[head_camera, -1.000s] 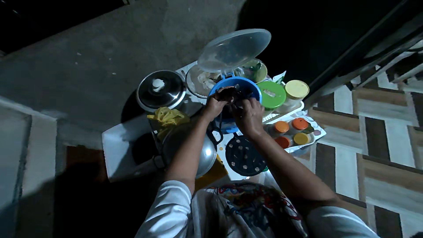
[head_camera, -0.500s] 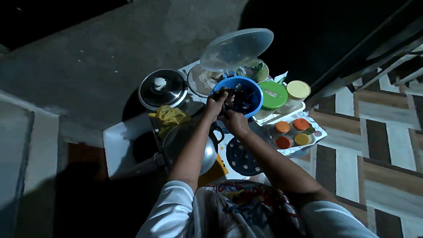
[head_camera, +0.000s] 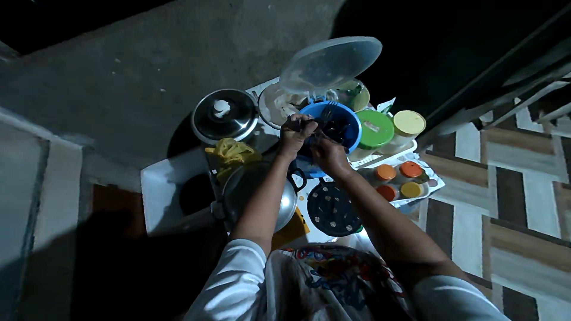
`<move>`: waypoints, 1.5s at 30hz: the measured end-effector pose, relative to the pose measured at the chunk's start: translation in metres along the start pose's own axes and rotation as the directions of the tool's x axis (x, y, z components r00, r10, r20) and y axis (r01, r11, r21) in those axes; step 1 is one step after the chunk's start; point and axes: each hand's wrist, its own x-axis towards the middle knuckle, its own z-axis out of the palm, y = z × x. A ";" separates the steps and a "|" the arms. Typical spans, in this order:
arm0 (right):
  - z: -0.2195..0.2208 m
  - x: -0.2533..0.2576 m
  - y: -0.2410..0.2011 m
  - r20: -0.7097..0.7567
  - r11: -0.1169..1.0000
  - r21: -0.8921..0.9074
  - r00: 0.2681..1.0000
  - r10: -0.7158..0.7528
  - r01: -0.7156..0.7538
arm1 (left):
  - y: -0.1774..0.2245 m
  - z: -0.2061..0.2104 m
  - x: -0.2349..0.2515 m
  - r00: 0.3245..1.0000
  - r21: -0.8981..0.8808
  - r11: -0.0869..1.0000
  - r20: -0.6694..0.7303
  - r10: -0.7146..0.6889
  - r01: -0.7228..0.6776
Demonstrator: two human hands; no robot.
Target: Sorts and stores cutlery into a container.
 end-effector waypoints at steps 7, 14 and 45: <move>-0.004 0.005 -0.013 -0.071 0.991 -0.025 0.990 0.126 -0.128 | 0.014 0.002 0.001 0.994 0.152 0.982 -0.002 0.110 -0.108; -0.011 0.010 -0.007 0.011 0.992 -0.005 0.992 0.128 -0.128 | 0.024 0.008 0.001 0.997 0.315 0.947 0.052 0.050 -0.064; -0.060 -0.001 -0.037 -0.094 0.431 0.901 0.992 0.088 0.047 | 0.112 0.002 -0.018 0.982 0.460 0.879 0.186 0.046 -0.128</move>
